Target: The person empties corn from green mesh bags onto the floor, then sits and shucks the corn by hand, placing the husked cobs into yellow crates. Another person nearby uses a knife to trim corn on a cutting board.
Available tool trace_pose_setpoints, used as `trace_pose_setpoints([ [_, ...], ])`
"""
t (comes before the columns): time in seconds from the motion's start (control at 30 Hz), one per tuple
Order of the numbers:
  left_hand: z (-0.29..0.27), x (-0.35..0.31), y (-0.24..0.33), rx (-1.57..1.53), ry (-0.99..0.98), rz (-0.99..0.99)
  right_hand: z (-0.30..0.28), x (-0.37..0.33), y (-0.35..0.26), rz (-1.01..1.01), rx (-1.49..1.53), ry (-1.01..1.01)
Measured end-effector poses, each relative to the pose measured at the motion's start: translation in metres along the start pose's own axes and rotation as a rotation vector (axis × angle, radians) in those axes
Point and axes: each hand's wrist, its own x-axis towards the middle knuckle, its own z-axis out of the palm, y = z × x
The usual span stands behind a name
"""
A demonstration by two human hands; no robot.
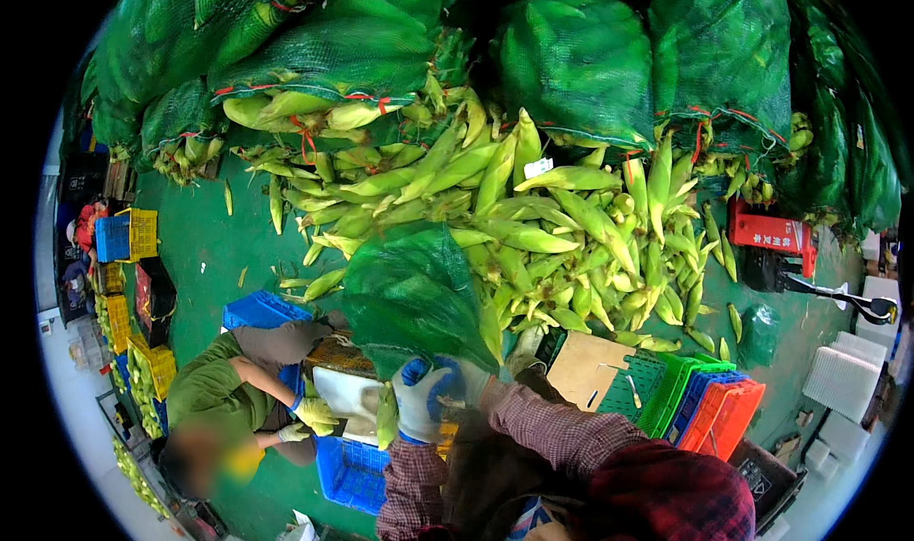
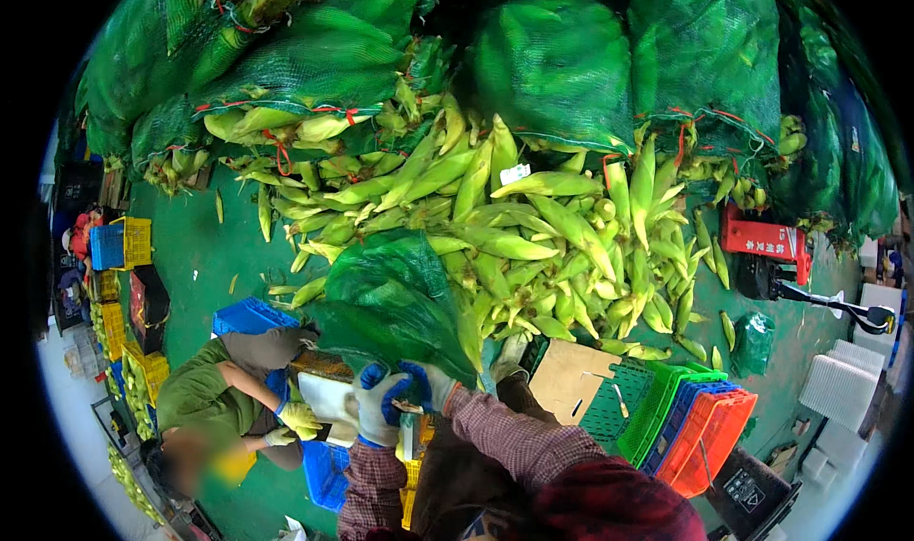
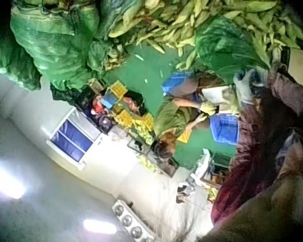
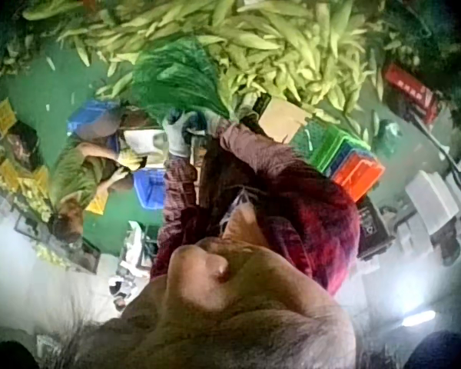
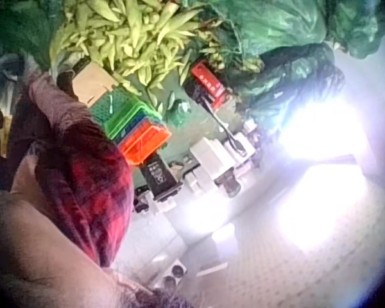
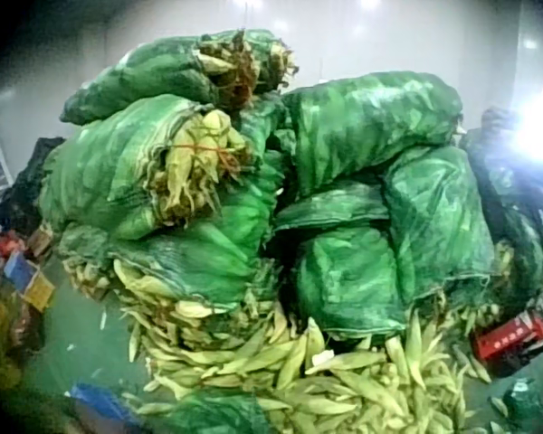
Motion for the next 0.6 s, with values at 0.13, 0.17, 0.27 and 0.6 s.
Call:
trace_pose_setpoints([
  [0.13,0.034,-0.019,0.065,0.954,0.049,0.759,-0.004,0.0,-0.075,0.129,0.219,-0.229],
  [0.17,0.051,-0.016,0.09,0.728,0.021,0.812,-0.003,-0.012,-0.104,0.01,0.101,-0.281],
  [0.27,0.119,-0.024,0.178,0.318,-0.325,1.076,0.017,-0.087,-0.205,-0.862,-0.47,-0.296],
  [0.6,0.377,-0.093,0.355,0.413,-0.762,1.179,0.112,-0.472,-0.428,-1.346,-0.741,0.039],
])
